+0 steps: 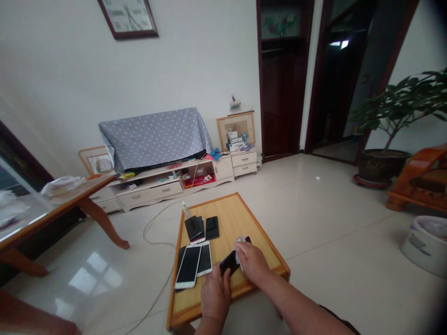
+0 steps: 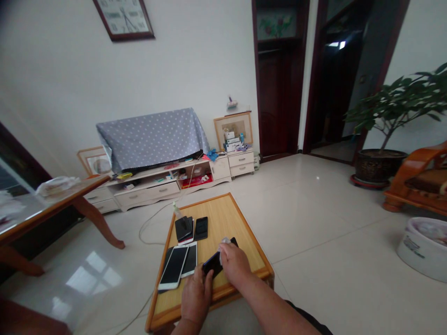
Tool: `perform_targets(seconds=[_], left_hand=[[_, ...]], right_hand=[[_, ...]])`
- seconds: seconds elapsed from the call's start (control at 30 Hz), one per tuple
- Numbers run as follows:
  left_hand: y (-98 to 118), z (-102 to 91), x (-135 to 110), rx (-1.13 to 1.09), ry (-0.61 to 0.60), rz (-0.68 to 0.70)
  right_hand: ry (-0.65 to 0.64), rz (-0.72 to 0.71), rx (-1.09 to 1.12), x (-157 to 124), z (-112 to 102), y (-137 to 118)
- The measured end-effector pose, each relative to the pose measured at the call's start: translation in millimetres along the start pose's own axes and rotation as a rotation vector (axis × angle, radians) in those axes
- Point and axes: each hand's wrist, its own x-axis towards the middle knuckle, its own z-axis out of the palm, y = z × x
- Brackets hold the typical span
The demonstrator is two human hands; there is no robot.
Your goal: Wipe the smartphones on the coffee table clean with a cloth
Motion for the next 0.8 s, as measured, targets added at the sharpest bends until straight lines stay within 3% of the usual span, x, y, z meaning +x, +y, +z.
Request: perform_targets(seconds=[0.17, 0.37, 0.57, 0.63, 0.8], left_hand=[[1.7, -1.0, -1.2, 0.018, 0.002, -0.012], [-0.5, 3.5, 0.1, 0.068, -0.008, -0.035], [-4.5, 5.3, 0.3, 0.088, -0.049, -0.036], [-4.5, 5.4, 0.2, 0.088, -0.053, -0.034], [-3.8, 8.3, 0.3, 0.097, -0.024, -0.039]], right_hand=[[-0.217, -0.187, 0.034, -16.1, 17.2, -28.9], [-0.042, 0.034, -0.092, 5.1, -1.9, -9.7], [-0.216, -0.151, -0.068, -18.1, 19.0, -34.3], [-0.205, -0.143, -0.062, -16.3, 19.8, -33.7], [-0.020, 0.090, -0.095, 16.9, -12.9, 4.2]])
